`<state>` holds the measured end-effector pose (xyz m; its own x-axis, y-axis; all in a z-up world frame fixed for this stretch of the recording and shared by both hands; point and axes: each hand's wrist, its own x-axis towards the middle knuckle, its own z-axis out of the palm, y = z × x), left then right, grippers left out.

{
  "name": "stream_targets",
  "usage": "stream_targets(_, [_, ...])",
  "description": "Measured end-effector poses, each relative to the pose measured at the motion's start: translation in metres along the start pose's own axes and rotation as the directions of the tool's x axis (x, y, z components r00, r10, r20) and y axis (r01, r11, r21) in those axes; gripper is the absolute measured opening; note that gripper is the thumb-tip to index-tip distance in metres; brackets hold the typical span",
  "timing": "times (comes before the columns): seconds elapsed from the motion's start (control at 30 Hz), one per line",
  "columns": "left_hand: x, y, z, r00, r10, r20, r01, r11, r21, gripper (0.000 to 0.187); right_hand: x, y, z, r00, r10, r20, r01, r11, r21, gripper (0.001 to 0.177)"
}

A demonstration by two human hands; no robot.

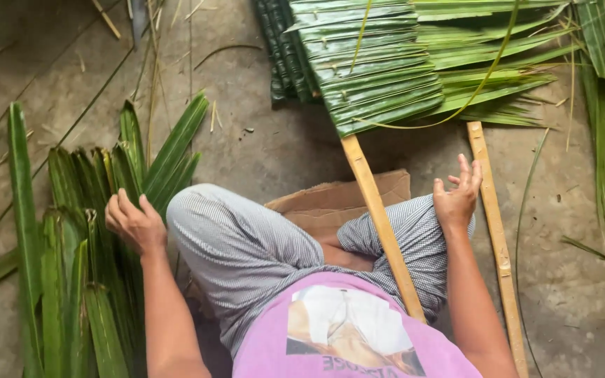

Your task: Weaving palm leaves onto a wooden frame to create a thatched panel.

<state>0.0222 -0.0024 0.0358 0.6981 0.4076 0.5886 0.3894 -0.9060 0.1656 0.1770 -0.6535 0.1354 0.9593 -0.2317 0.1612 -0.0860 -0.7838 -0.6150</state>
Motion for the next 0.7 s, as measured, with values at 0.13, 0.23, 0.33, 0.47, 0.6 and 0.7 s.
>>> stream_targets(0.13, [-0.006, -0.018, 0.000, 0.990, -0.136, 0.035, 0.130, 0.982, 0.135, 0.049, 0.003, 0.034, 0.011, 0.998, -0.022, -0.051, 0.019, 0.998, -0.055, 0.066])
stream_targets(0.23, [-0.016, -0.010, -0.020, 0.970, -0.231, 0.075, 0.215, 0.961, 0.175, 0.050, 0.007, 0.059, 0.020, 0.995, -0.056, -0.079, 0.049, 0.995, -0.084, 0.055])
stream_targets(0.33, [-0.037, -0.010, -0.033, 0.935, -0.328, 0.134, 0.298, 0.933, 0.201, 0.053, 0.006, 0.059, 0.021, 0.993, -0.085, -0.087, 0.076, 0.992, -0.104, 0.045])
stream_targets(0.47, [-0.062, -0.014, -0.042, 0.870, -0.418, 0.261, 0.389, 0.908, 0.156, 0.057, 0.007, 0.047, 0.019, 0.994, -0.076, -0.074, 0.065, 0.988, -0.138, 0.038])
stream_targets(0.6, [-0.075, -0.033, -0.044, 0.934, -0.330, 0.137, 0.311, 0.939, 0.147, 0.038, 0.010, 0.053, 0.022, 0.995, -0.061, -0.073, 0.050, 0.988, -0.146, 0.037])
stream_targets(0.7, [-0.076, -0.040, -0.048, 0.930, -0.362, 0.062, 0.342, 0.915, 0.214, 0.009, 0.008, 0.048, 0.021, 0.996, -0.044, -0.079, 0.032, 0.989, -0.142, 0.037])
